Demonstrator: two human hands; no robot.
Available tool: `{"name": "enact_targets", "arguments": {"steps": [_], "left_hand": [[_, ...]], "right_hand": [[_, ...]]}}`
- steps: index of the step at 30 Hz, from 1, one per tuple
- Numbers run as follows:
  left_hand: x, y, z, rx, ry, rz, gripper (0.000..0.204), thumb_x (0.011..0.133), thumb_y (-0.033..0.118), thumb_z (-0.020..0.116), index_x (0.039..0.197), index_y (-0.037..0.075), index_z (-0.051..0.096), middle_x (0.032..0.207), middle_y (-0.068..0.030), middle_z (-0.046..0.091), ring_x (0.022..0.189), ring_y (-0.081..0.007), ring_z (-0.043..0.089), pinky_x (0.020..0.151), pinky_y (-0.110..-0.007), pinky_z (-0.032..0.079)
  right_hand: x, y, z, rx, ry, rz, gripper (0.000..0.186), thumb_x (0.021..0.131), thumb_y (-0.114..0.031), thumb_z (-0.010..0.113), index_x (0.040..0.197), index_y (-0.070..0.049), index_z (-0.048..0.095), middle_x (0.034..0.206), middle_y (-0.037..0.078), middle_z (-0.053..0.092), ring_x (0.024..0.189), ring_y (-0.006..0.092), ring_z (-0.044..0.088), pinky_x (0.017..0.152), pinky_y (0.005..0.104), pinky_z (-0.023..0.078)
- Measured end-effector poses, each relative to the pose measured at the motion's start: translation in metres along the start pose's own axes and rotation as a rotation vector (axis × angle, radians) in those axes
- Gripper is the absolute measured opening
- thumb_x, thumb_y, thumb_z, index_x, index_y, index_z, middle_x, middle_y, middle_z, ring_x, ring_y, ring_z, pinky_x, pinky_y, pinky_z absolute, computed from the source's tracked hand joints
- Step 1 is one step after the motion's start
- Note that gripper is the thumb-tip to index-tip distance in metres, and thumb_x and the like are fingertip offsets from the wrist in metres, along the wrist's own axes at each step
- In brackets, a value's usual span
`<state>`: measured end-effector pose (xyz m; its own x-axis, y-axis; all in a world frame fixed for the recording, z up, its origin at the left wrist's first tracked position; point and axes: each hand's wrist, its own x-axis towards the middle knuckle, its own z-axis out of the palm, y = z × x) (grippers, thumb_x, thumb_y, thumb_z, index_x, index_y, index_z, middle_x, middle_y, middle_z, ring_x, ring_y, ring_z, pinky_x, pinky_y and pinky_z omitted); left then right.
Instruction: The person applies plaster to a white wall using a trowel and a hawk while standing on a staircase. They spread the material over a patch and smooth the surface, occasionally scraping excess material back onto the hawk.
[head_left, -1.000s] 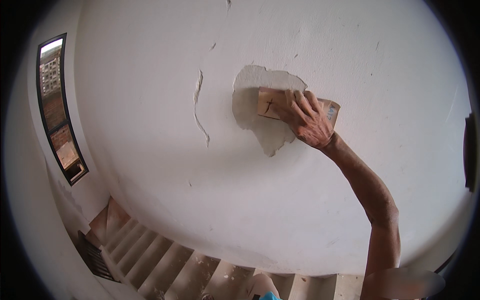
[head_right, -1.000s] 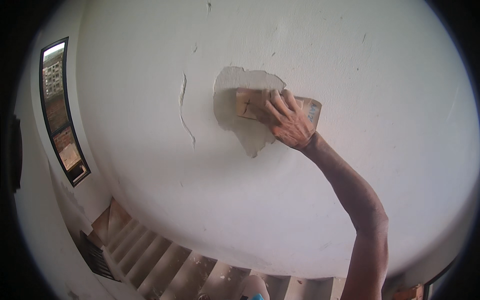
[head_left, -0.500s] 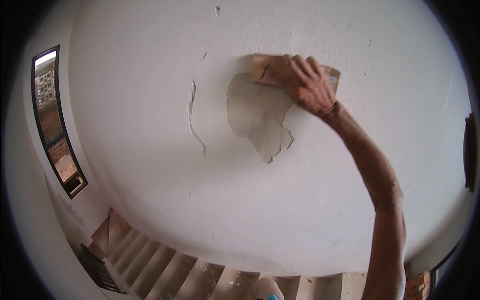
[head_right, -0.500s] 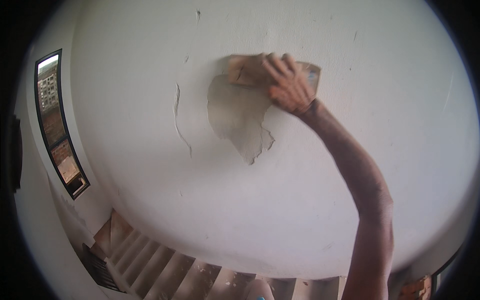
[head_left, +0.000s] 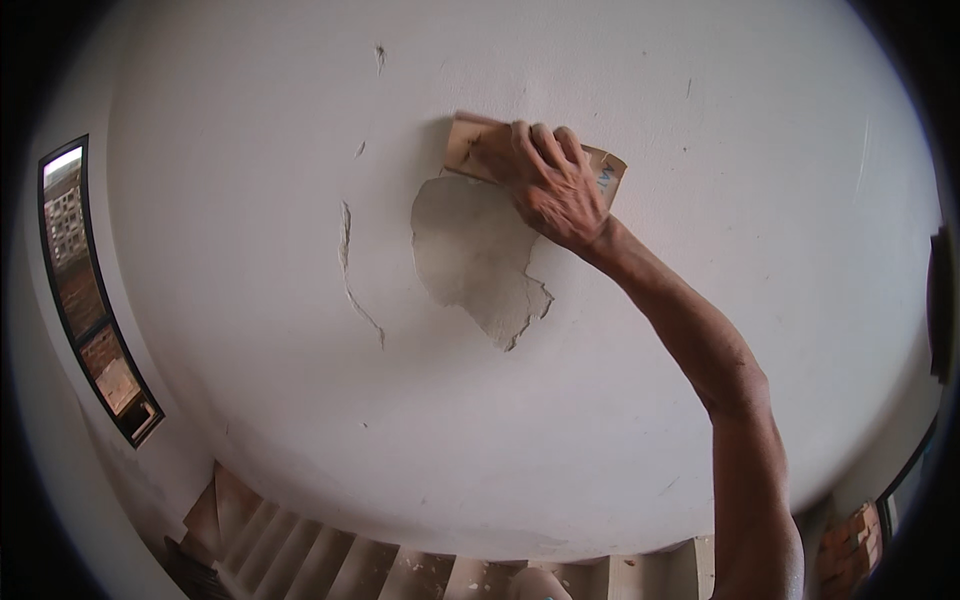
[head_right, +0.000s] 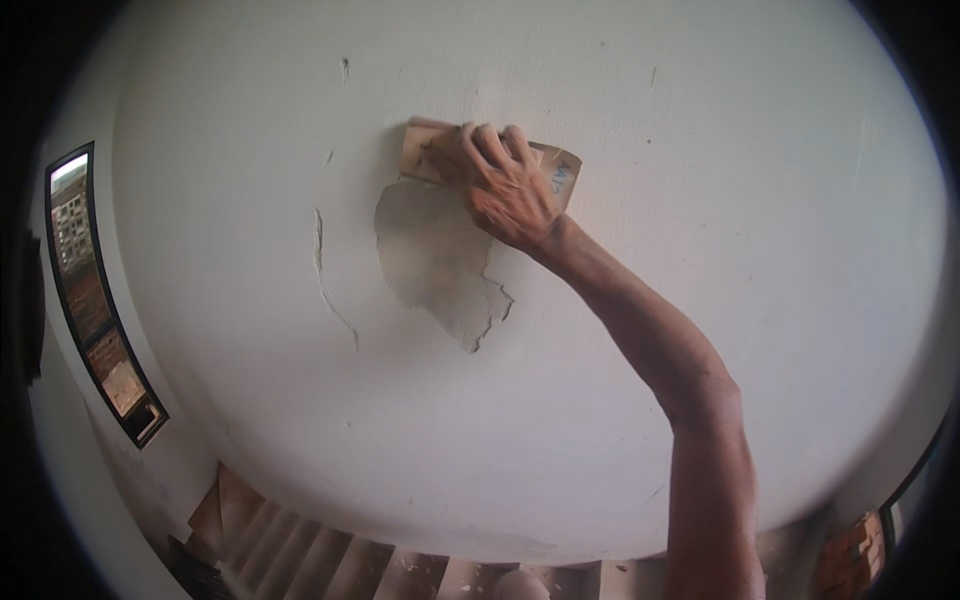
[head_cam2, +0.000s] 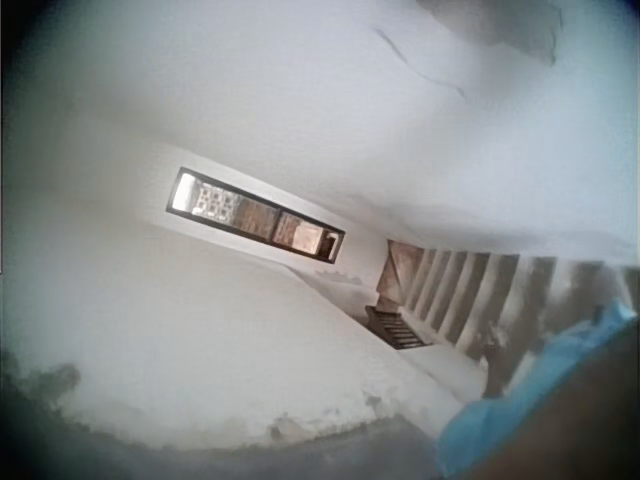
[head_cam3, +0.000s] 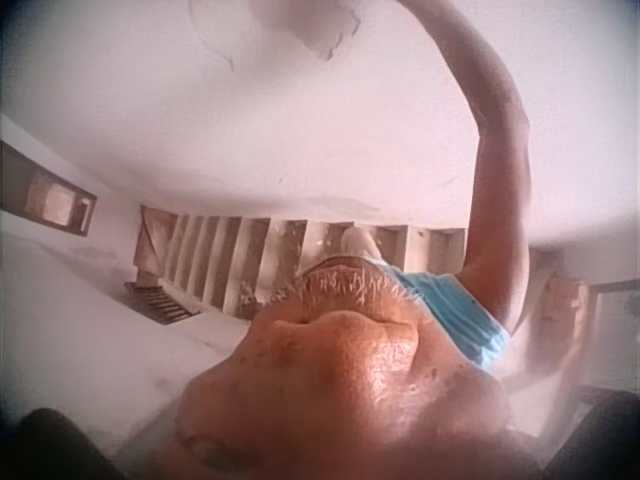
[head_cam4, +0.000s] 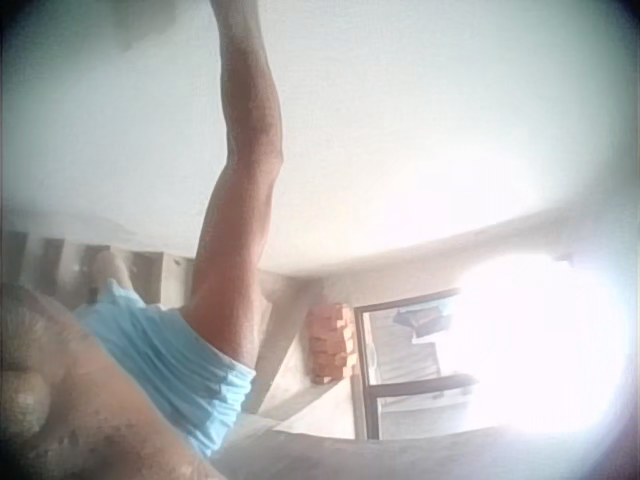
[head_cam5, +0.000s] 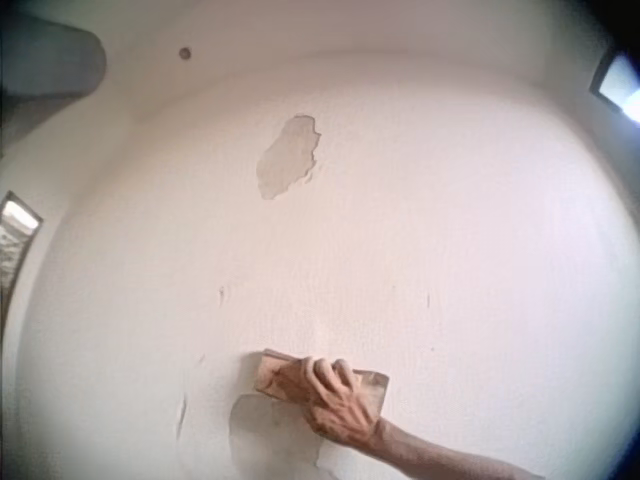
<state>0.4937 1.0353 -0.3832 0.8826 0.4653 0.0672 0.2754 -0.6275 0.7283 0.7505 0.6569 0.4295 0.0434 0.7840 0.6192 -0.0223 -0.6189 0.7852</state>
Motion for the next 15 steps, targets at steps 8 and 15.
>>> {"name": "enact_targets", "arguments": {"steps": [8, 15], "left_hand": [[0.038, 0.009, 0.005, 0.027, 0.031, 0.08, 0.024, 0.091, 0.027, 0.059, 0.095, 0.004, 0.056, 0.08, -0.0159, 0.056, 0.07, -0.0315, 0.054, 0.06, -0.047, 0.042], [0.021, 0.014, 0.024, 0.052, 0.02, 0.119, 0.025, 0.09, 0.026, 0.059, 0.098, 0.003, 0.057, 0.083, -0.0174, 0.057, 0.075, -0.0335, 0.054, 0.064, -0.049, 0.042]], "right_hand": [[-0.026, 0.241, -0.065, -0.385, 0.253, 0.467, 0.036, 0.088, -0.028, 0.064, 0.123, -0.024, 0.069, 0.117, 0.01, 0.059, 0.111, 0.0312, 0.054, 0.092, 0.0487, 0.045], [-0.098, 0.103, -0.046, -0.154, 0.088, 0.192, 0.051, 0.078, -0.019, 0.076, 0.127, -0.016, 0.066, 0.123, 0.014, 0.06, 0.117, 0.0313, 0.053, 0.099, 0.0522, 0.043]]}}
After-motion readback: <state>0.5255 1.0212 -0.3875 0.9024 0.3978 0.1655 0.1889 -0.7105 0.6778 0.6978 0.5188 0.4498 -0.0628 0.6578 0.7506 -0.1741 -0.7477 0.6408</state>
